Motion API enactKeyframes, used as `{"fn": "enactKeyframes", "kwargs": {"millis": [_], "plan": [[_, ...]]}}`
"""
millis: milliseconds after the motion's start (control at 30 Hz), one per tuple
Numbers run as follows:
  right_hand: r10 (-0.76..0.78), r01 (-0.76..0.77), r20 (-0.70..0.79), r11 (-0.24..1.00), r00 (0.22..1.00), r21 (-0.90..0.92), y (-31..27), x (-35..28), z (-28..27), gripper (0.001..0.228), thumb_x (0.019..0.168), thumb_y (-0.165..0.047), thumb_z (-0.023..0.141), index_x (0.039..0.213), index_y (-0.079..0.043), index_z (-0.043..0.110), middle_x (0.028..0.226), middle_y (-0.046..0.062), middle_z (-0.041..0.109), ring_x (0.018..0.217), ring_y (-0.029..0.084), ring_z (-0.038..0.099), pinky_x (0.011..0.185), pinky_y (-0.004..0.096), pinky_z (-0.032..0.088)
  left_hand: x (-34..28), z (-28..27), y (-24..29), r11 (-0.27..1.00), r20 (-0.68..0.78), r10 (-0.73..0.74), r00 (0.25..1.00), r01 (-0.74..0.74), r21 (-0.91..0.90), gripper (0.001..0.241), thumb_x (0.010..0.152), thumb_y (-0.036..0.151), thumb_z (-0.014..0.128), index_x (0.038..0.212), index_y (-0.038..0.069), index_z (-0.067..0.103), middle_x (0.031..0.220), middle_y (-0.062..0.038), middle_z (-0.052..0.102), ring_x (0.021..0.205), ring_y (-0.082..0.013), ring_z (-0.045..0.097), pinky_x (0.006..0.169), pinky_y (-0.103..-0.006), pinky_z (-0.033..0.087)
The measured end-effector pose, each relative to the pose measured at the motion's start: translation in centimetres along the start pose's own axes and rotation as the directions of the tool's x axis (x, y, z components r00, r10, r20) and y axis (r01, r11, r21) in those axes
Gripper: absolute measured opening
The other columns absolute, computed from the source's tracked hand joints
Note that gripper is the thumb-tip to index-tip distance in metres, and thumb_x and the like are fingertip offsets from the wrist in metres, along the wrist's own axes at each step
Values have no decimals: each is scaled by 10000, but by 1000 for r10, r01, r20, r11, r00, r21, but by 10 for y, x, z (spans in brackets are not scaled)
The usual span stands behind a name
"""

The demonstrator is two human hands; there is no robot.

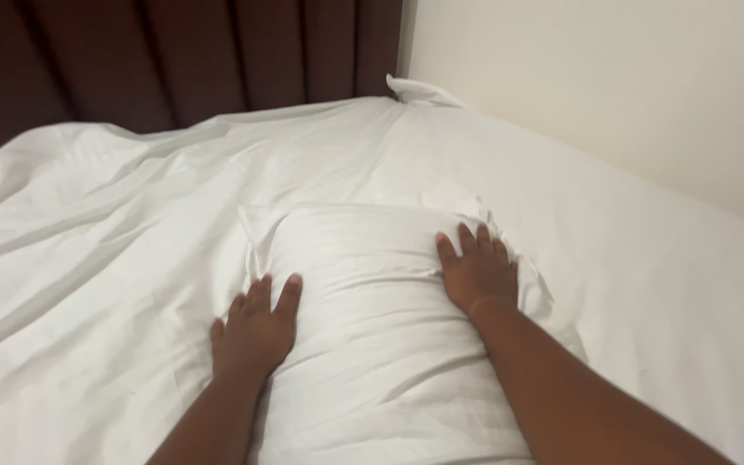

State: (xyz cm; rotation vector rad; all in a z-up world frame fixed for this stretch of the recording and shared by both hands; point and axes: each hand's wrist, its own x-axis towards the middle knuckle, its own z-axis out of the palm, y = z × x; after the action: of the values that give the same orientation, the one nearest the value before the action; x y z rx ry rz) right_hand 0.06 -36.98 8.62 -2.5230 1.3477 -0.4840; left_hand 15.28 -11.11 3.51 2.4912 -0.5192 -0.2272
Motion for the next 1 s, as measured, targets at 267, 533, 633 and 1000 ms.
{"fn": "enactKeyframes", "kwargs": {"millis": [267, 533, 633, 1000], "plan": [[-120, 121, 33, 992, 992, -29, 44, -32, 7, 748, 990, -648, 284, 1606, -225, 284, 1674, 39, 256, 1506, 260, 303, 1192, 496, 281, -3, 21, -69, 971, 3, 113, 994, -111, 210, 718, 980, 668, 203, 1608, 330, 287, 1702, 74, 236, 1572, -244, 211, 1238, -561, 177], [-288, 289, -85, 957, 954, 4, 74, -98, -6, 595, 1008, -529, 390, 1501, -207, 470, 1610, 12, 410, 1482, 239, 378, 1190, 514, 302, 59, 136, -202, 882, 193, 267, 944, -320, 345, 638, 1006, 453, 227, 1638, 373, 180, 1740, 141, 127, 1573, -272, 194, 1183, -587, 281], [-262, 262, -29, 965, 965, 1, 102, -117, 7, 667, 974, -535, 413, 1592, -285, 418, 1638, 4, 341, 1482, 254, 338, 1132, 552, 304, 3, 74, -156, 984, 184, 167, 969, -151, -96, 594, 1038, 451, 308, 1576, 200, 334, 1650, -24, 331, 1525, -289, 310, 1198, -495, 296], [-443, 468, 186, 874, 877, -128, 116, -208, -75, 597, 1028, -423, 371, 1589, -219, 382, 1617, 19, 400, 1432, 235, 397, 1148, 446, 339, -197, -24, 40, 999, -138, 24, 990, -28, -29, 707, 942, 568, 539, 1453, 79, 525, 1513, -199, 514, 1423, -396, 418, 1109, -610, 350]]}}
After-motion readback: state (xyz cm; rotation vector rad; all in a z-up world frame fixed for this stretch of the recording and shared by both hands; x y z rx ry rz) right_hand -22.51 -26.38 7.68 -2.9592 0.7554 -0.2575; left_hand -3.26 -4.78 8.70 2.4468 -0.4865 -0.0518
